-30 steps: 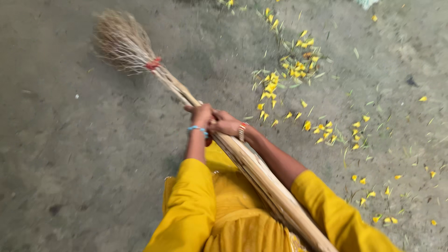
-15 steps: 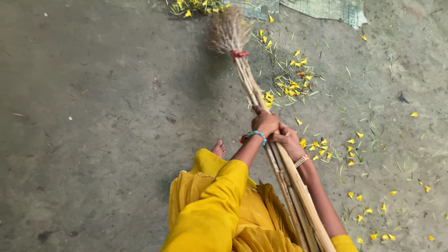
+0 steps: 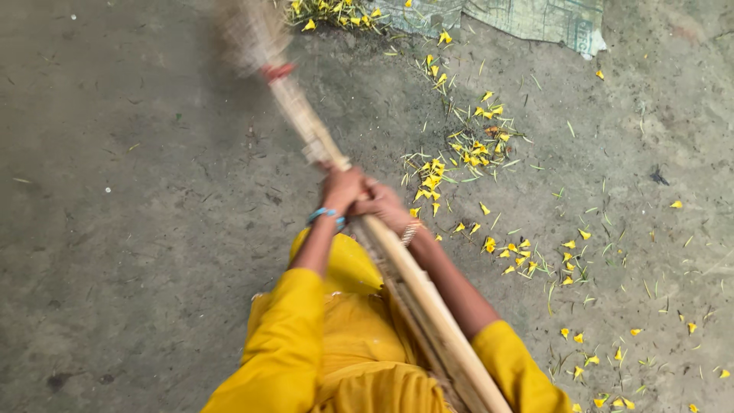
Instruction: The person sweeps yellow flower petals and debris across a dirt ground using a traditional broom made of sticks.
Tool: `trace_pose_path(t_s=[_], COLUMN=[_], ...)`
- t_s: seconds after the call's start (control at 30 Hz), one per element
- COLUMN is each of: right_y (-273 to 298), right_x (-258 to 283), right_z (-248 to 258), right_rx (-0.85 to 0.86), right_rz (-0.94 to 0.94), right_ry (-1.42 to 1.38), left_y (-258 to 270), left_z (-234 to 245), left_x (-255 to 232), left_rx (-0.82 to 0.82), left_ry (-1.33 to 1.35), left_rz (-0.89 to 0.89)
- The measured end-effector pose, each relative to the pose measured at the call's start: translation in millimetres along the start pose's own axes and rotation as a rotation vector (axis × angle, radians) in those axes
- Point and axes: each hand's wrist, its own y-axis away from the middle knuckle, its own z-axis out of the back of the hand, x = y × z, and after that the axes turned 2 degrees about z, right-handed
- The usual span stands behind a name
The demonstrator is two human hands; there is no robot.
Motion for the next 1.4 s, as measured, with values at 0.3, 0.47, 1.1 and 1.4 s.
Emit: trace_pose_path(t_s=[0.3, 0.47, 1.1, 1.4], right_y=[-17.5, 15.8, 4.8, -91.8], right_x=[-48.4, -29.1, 120.7, 88.6], right_z=[12.4, 68.3, 27.3, -29.0], right_rx=[0.111, -0.194, -0.327, -0.036], right_rz=[-0.017, -0.037, 0.111, 0.052], right_ry=[0.156, 0.208, -0.024, 0.171], left_y=[-61.8, -47.8, 11.6, -54.2], left_z=[-33.5, -110.1, -14.9, 84.2], left_x=[67.8, -5.4, -150.2, -82.7], left_rx=[0.247, 0.227, 0.272, 0.099], left_ry=[-0.707, -0.439, 0.025, 0.101], left_rz=[-0.298, -0.043, -0.088, 0.026])
